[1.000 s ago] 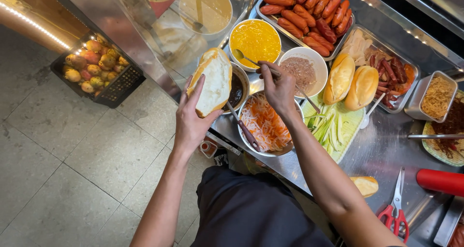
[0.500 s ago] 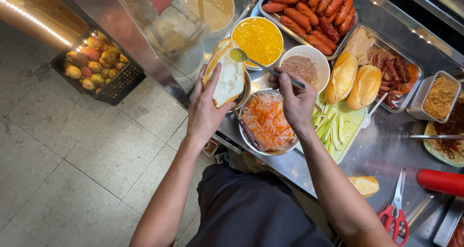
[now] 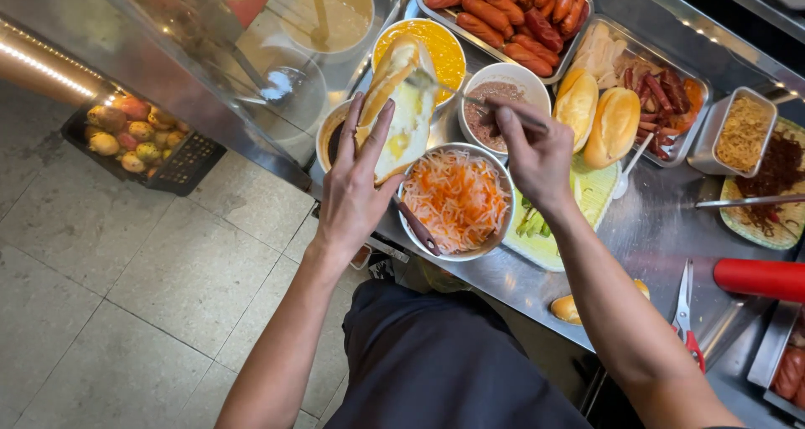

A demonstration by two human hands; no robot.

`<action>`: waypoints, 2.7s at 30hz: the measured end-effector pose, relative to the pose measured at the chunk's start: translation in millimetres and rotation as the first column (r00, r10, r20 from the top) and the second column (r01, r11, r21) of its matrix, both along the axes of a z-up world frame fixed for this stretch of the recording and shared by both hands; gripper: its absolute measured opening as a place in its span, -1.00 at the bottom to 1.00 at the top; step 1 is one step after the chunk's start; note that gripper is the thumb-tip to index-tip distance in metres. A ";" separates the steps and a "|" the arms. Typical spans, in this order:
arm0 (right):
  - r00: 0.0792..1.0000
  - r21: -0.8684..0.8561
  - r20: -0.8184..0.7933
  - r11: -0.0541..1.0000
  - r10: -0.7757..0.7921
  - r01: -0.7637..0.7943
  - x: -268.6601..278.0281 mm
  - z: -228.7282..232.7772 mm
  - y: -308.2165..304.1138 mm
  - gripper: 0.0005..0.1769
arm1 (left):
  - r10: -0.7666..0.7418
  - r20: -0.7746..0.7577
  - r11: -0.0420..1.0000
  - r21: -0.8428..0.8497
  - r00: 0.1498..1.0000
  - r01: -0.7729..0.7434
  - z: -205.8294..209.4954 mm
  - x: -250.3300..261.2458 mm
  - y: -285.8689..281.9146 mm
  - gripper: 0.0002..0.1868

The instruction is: The person prepares multiple sandwiches by slicing baguettes with scissors, spreading condiments, and adding pickled vegetables, sliced cucumber, and cooked meats using tongs. The sandwiches are assembled one at a time on a stainless steel counter.

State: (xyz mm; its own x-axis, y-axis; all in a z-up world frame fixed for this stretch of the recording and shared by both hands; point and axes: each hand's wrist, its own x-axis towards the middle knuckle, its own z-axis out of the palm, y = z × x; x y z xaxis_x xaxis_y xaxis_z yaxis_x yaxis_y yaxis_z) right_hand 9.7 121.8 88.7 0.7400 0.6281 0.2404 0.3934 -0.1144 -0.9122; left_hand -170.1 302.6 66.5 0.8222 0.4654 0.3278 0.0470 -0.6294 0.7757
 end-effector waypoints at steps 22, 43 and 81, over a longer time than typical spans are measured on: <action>0.870 -0.306 0.489 0.946 0.059 0.108 12.5 -45.9 50.2 -0.62 | -0.009 0.011 0.998 -0.055 1.000 0.010 7.3 6.0 10.1 0.18; 0.875 -0.224 0.410 0.901 -0.258 0.371 16.1 -80.0 -37.9 -0.80 | -0.107 0.005 0.951 -0.292 0.994 0.104 -14.7 29.8 -15.2 0.04; 0.875 -0.028 0.481 0.998 0.061 -0.054 -49.2 -22.2 -94.1 -0.76 | -0.169 -0.095 0.985 -0.045 0.981 0.165 7.4 89.9 -21.7 0.20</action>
